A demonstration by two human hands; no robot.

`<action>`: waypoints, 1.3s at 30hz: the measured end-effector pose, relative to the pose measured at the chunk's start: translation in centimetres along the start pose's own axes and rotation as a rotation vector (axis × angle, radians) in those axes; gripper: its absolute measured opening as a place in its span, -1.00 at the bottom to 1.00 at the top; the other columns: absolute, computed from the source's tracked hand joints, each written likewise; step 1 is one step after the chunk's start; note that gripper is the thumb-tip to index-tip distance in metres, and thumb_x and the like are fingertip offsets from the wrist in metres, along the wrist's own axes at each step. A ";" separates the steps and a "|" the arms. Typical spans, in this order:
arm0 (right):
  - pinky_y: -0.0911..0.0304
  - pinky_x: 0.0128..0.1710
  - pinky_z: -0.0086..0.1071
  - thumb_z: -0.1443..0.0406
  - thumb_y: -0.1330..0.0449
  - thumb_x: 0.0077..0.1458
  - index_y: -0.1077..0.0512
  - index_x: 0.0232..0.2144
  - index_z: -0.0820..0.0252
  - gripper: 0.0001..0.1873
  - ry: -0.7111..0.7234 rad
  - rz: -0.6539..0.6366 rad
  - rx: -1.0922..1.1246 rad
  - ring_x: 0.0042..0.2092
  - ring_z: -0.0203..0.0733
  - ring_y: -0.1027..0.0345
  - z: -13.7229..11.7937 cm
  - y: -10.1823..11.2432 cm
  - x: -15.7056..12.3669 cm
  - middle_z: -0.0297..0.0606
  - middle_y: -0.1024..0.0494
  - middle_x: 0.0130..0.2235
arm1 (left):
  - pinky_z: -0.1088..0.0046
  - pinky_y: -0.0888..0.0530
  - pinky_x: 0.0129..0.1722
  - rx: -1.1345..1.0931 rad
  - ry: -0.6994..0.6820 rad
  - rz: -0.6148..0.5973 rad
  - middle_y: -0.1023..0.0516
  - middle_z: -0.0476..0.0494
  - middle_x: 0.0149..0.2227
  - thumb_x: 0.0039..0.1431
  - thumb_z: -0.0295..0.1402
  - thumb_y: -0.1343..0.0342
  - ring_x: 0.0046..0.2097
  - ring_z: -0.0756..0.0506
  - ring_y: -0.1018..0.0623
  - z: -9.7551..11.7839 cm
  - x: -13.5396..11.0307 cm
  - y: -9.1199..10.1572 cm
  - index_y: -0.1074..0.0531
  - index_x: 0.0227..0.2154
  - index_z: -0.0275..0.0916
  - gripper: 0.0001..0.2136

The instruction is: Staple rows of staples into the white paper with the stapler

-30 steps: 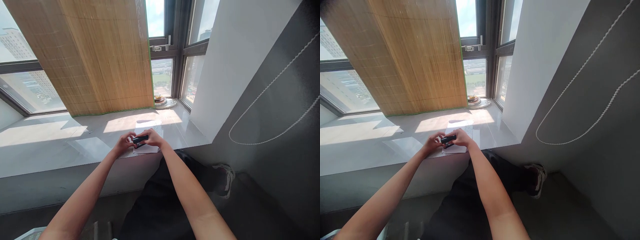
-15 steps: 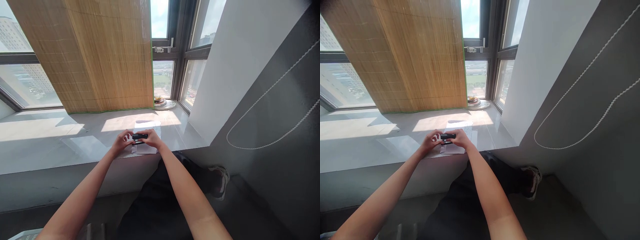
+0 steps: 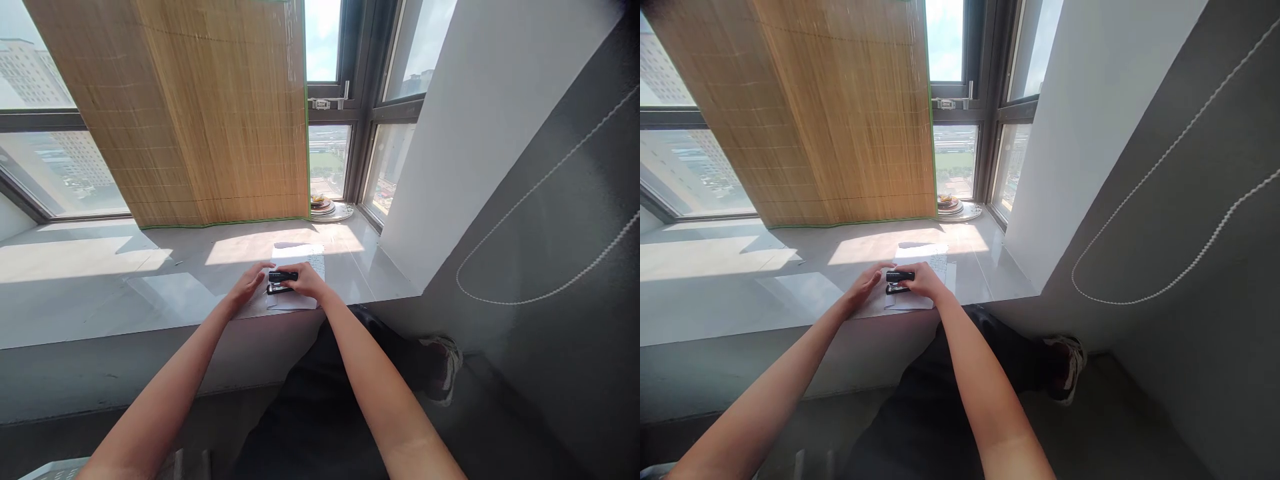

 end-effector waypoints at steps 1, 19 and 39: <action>-0.44 0.08 -0.23 0.38 -0.43 0.09 -0.69 0.06 0.04 -0.55 -0.006 -0.007 -0.003 0.00 0.02 -0.62 0.0 0.0 0.0 -0.29 -0.75 -0.06 | 0.09 -0.50 0.23 -0.010 0.013 0.015 -0.67 -0.30 0.06 0.38 0.35 0.26 0.20 -0.31 -0.59 0.0 0.0 0.1 -0.60 -0.02 -0.13 -0.26; -0.43 0.06 -0.29 0.38 -0.41 0.09 -0.71 0.03 0.00 -0.57 0.005 -0.021 0.022 -0.02 -0.03 -0.62 -0.4 0.2 -0.3 -0.33 -0.74 -0.05 | -0.12 -0.43 0.34 0.155 0.033 -0.002 -0.61 -0.32 0.22 0.40 -0.06 0.07 0.26 -0.34 -0.56 -3.2 0.7 -1.0 -0.66 0.01 -0.19 -0.53; -0.41 0.19 -0.08 0.29 -0.28 0.16 -0.67 0.06 0.07 -0.59 -0.119 0.497 -0.227 0.08 0.07 -0.56 1.4 14.1 -8.1 -0.18 -0.70 0.03 | 0.02 -0.50 0.07 0.507 -0.024 0.067 -0.48 -0.29 -0.08 0.25 -0.20 -0.22 -0.02 -0.31 -0.51 -0.3 -0.1 -1.3 -0.48 -0.32 -0.18 -0.83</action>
Point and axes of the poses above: each hand's wrist, its own x-axis towards the middle knuckle, its own y-axis out of the back of the hand, z = x × y, the point moved 6 cm from there along x, towards the middle knuckle
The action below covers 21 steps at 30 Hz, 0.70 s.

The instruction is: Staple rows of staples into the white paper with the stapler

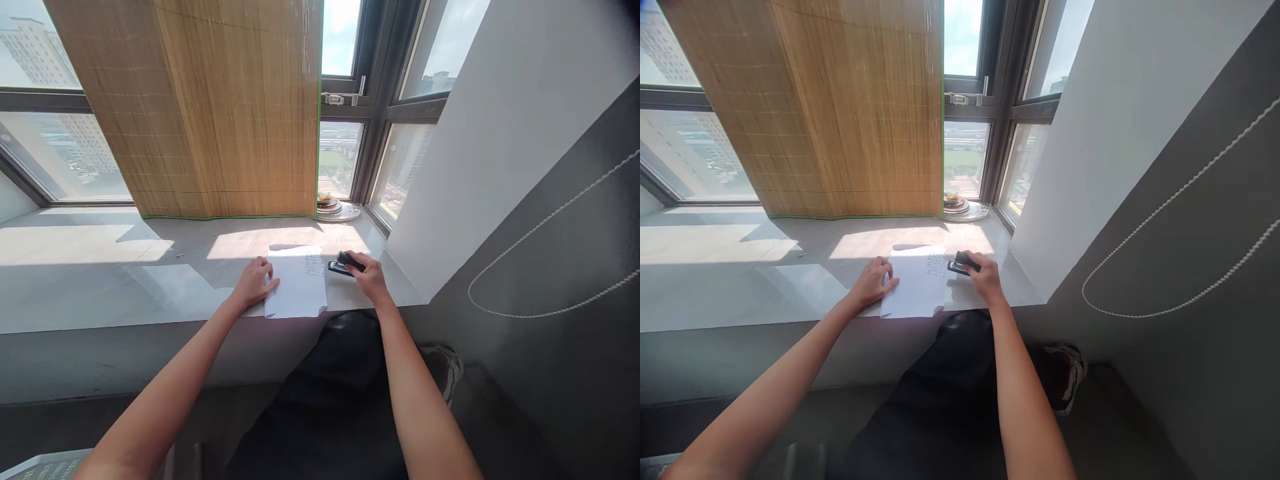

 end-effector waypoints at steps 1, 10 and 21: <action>-0.41 0.20 -0.07 0.30 -0.29 0.16 -0.67 0.05 0.05 -0.59 -0.007 -0.018 -0.046 0.08 0.07 -0.57 0.7 0.3 -0.2 -0.19 -0.70 0.03 | 0.01 -0.49 0.10 0.001 -0.012 -0.004 -0.49 -0.30 -0.03 0.26 -0.20 -0.22 0.02 -0.33 -0.51 0.2 0.0 0.0 -0.51 -0.27 -0.18 -0.84; -0.44 0.12 -0.07 0.35 -0.29 0.15 -0.68 0.05 -0.02 -0.57 -0.016 -0.202 -0.148 -0.02 0.04 -0.59 1.9 -0.9 -0.6 -0.26 -0.71 -0.08 | -0.02 -0.40 0.28 -0.093 -0.064 -0.181 -0.54 -0.23 0.26 0.35 -0.13 -0.15 0.26 -0.39 -0.50 1.1 -0.1 -0.9 -0.60 0.11 -0.03 -0.66; -0.40 0.07 -0.13 0.35 -0.24 0.23 -0.64 0.14 -0.01 -0.54 0.094 -0.248 -0.088 0.00 0.02 -0.54 -0.1 -3.3 -0.9 -0.21 -0.68 -0.01 | -0.08 -0.37 0.26 0.006 -0.094 -0.187 -0.52 -0.25 0.19 0.34 -0.13 -0.17 0.18 -0.40 -0.51 2.0 -0.2 -0.5 -0.58 0.07 -0.05 -0.69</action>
Point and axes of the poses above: each hand's wrist, its own x-axis towards the middle knuckle, its own y-axis out of the back of the hand, z = x × y, the point moved 6 cm from there along x, towards the middle knuckle
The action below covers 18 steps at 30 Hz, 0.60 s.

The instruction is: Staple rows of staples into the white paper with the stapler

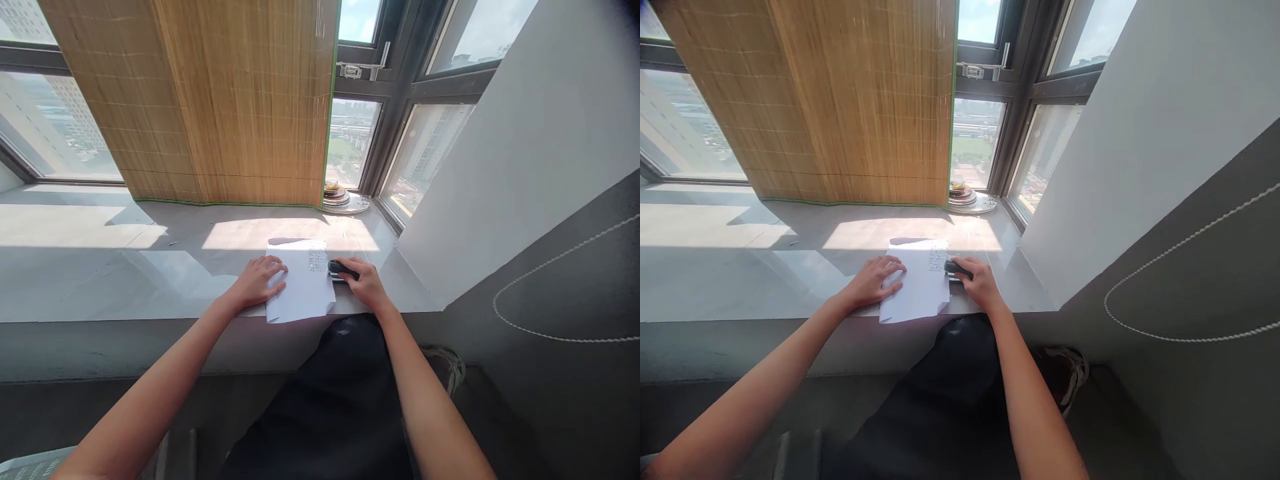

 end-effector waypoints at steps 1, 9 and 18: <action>-0.38 0.09 -0.10 0.35 -0.23 0.25 -0.62 0.17 -0.03 -0.53 0.012 0.026 -0.038 0.02 0.04 -0.52 0.0 0.1 -0.2 -0.20 -0.68 0.01 | -0.09 -0.38 0.27 0.003 -0.010 -0.003 -0.52 -0.26 0.20 0.34 -0.15 -0.18 0.19 -0.40 -0.51 0.4 0.2 0.1 -0.59 0.05 -0.07 -0.70; -0.18 0.19 0.06 0.38 -0.14 0.38 -0.61 0.18 -0.12 -0.55 0.040 0.148 -0.312 0.09 0.06 -0.42 -0.6 1.1 -2.0 -0.24 -0.64 0.07 | -0.12 -0.33 0.39 -0.148 -0.402 -0.168 -0.30 -0.33 0.45 0.44 -0.06 -0.12 0.41 -0.42 -0.37 8.4 5.6 -1.5 -0.50 0.24 -0.08 -0.58; -0.40 0.12 -0.01 0.38 -0.12 0.41 -0.59 0.21 -0.15 -0.53 0.040 0.186 -0.233 0.07 0.05 -0.40 -1.3 1.3 -1.9 -0.22 -0.62 0.06 | -0.31 -0.02 0.47 -0.146 -0.476 -0.347 0.01 -0.26 0.59 0.41 0.10 -0.11 0.55 -0.56 -0.06 6.9 6.6 -4.4 -0.23 0.49 0.10 -0.34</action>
Point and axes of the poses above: each hand's wrist, its own x-axis towards the middle knuckle, its own y-axis out of the back of the hand, z = x × y, the point moved 6 cm from there along x, towards the middle knuckle
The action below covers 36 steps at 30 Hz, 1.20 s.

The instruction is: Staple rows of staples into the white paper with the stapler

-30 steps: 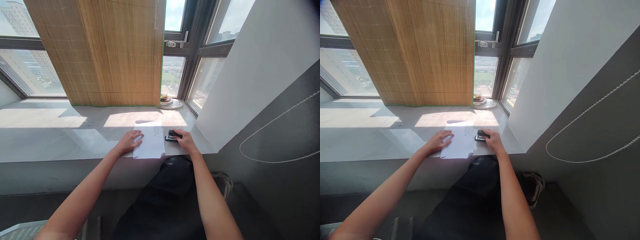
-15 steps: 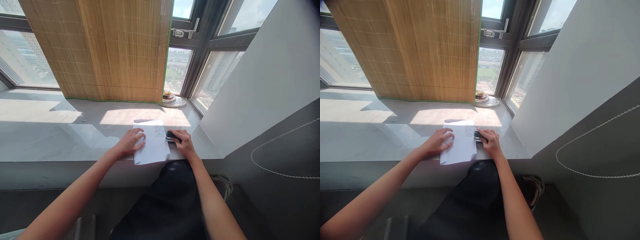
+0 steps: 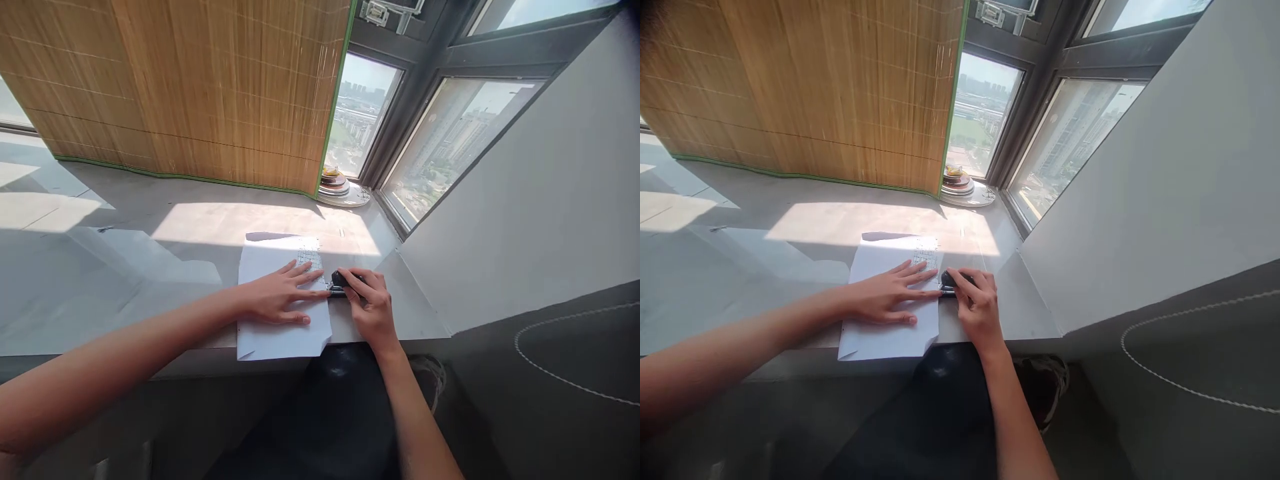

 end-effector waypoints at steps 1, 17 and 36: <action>-0.41 0.12 -0.01 0.39 -0.12 0.42 -0.59 0.21 -0.15 -0.53 0.002 -0.002 -0.003 0.07 0.04 -0.40 -0.1 0.0 0.0 -0.22 -0.62 0.06 | -0.34 0.00 0.47 0.003 0.009 -0.022 0.03 -0.24 0.59 0.42 0.10 -0.09 0.55 -0.58 -0.03 0.0 -0.1 -0.1 -0.20 0.50 0.12 -0.34; -0.42 0.10 0.03 0.47 -0.10 0.38 -0.55 0.24 -0.27 -0.41 0.032 -0.080 -0.149 0.10 0.06 -0.42 -0.5 -0.4 0.1 -0.25 -0.61 0.08 | -0.43 -0.03 0.42 -0.016 0.036 0.010 -0.03 -0.13 0.59 0.36 0.16 -0.11 0.54 -0.64 -0.04 0.8 0.5 -0.6 -0.25 0.46 0.23 -0.34; -0.36 0.09 0.01 0.42 -0.11 0.39 -0.59 0.19 -0.23 -0.48 0.015 -0.097 -0.153 0.08 0.07 -0.39 -0.6 -0.6 0.3 -0.26 -0.62 0.06 | -0.44 0.02 0.42 -0.043 0.072 -0.031 0.02 -0.13 0.60 0.35 0.16 -0.11 0.55 -0.66 0.02 0.8 0.5 -1.0 -0.24 0.47 0.20 -0.33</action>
Point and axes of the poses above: each hand's wrist, its own x-axis towards the middle knuckle, its own y-axis out of the back of the hand, z = x × y, the point moved 6 cm from there along x, towards the middle knuckle
